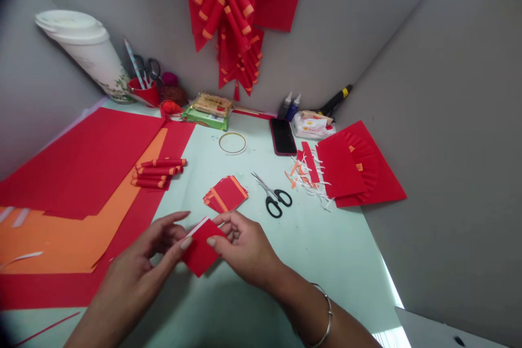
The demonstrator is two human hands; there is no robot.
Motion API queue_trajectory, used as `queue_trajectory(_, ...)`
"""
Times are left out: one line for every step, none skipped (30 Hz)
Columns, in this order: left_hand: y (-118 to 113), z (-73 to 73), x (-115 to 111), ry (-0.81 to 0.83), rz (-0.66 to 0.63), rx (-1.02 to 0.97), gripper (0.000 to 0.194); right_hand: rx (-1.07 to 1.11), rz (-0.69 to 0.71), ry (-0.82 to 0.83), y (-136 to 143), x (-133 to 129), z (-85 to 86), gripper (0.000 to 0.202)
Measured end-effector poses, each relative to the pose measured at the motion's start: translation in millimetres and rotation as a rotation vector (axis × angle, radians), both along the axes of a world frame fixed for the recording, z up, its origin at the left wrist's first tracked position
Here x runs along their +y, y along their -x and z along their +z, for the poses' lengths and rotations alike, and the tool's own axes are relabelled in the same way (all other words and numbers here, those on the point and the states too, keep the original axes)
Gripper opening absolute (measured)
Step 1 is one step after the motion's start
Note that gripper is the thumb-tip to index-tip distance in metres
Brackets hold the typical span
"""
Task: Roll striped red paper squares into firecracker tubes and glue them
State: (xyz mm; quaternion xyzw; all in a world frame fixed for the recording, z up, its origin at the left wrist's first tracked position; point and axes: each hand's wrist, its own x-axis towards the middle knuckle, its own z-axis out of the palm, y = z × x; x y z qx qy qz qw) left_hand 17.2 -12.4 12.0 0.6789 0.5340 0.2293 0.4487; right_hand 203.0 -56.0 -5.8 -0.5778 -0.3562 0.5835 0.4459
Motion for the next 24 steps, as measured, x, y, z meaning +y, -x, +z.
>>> queue_trajectory(1.7,-2.0,-1.7,-0.107,0.028,0.035,0.05,0.028,-0.038,0.027,1.6,0.7,-0.9,0.029)
queue_trajectory(3.0,-4.4,-3.9,-0.227,0.027,0.066,0.054,0.06,-0.067,0.054,2.8,1.4,-1.6,0.032)
queue_trajectory(3.8,-7.0,-6.5,-0.35,0.002,0.095,0.056,0.09,-0.082,0.078,3.6,2.2,-2.2,0.034)
queue_trajectory(4.3,-9.9,-9.3,-0.464,-0.041,0.118,0.055,0.119,-0.087,0.095,4.1,2.8,-2.8,0.037)
queue_trajectory(4.4,-12.7,-12.0,-0.566,-0.094,0.129,0.05,0.143,-0.089,0.105,4.5,3.3,-3.2,0.039)
queue_trajectory(4.4,-15.4,-14.3,-0.653,-0.146,0.131,0.043,0.162,-0.088,0.11,4.7,3.6,-3.6,0.04)
queue_trajectory(4.4,-17.6,-16.1,-0.725,-0.191,0.131,0.035,0.174,-0.085,0.114,4.6,3.8,-3.7,0.041)
queue_trajectory(4.6,-19.4,-17.1,-0.779,-0.228,0.129,0.029,0.181,-0.081,0.116,4.3,4.0,-3.6,0.041)
queue_trajectory(5.2,-20.5,-17.5,-0.822,-0.252,0.124,0.026,0.183,-0.076,0.117,3.5,4.1,-3.2,0.04)
queue_trajectory(6.2,-21.1,-17.2,-0.85,-0.267,0.117,0.025,0.18,-0.062,0.12,2.0,4.1,-2.3,0.04)
queue_trajectory(7.8,-21.2,-16.5,-0.863,-0.276,0.11,0.025,0.17,-0.037,0.126,-0.5,4.0,-1.0,0.039)
queue_trajectory(9.7,-20.8,-15.4,-0.862,-0.275,0.108,0.025,0.148,-0.007,0.132,-4.1,3.7,0.8,0.037)
queue_trajectory(11.8,-20.1,-14.2,-0.848,-0.262,0.113,0.025,0.104,0.024,0.129,-8.7,3.0,3.0,0.035)
queue_trajectory(14.1,-19.2,-12.9,-0.824,-0.233,0.128,0.025,0.03,0.054,0.116,-14.1,1.9,5.6,0.033)
queue_trajectory(16.3,-18.3,-11.7,-0.797,-0.189,0.15,0.023,-0.075,0.085,0.096,-19.8,0.1,8.2,0.03)
queue_trajectory(18.2,-17.5,-10.6,-0.763,-0.141,0.177,0.022,-0.203,0.118,0.071,-25.5,-2.2,10.6,0.028)
queue_trajectory(19.6,-16.8,-9.8,-0.731,-0.094,0.198,0.019,-0.338,0.158,0.049,-30.4,-5.0,12.6,0.027)
queue_trajectory(20.6,-16.4,-9.4,-0.702,-0.059,0.209,0.017,-0.469,0.209,0.03,-34.1,-8.2,14.0,0.028)
queue_trajectory(20.9,-16.1,-9.3,-0.68,-0.04,0.207,0.016,-0.587,0.269,0.014,-36.3,-11.6,14.6,0.029)
queue_trajectory(20.6,-16.0,-9.7,-0.663,-0.036,0.192,0.016,-0.688,0.329,-0.003,-36.7,-15.0,14.5,0.03)
queue_trajectory(19.7,-16.2,-10.4,-0.656,-0.042,0.168,0.015,-0.774,0.384,-0.025,-35.7,-18.2,13.7,0.03)
queue_trajectory(18.4,-16.4,-11.5,-0.653,-0.054,0.138,0.015,-0.852,0.431,-0.055,-33.7,-21.0,12.6,0.028)
queue_trajectory(16.9,-16.8,-12.8,-0.654,-0.064,0.107,0.016,-0.92,0.469,-0.085,-31.3,-23.2,11.6,0.025)
queue_trajectory(15.3,-17.3,-14.0,-0.656,-0.081,0.079,0.016,-0.977,0.495,-0.108,-29.2,-24.8,10.9,0.02)
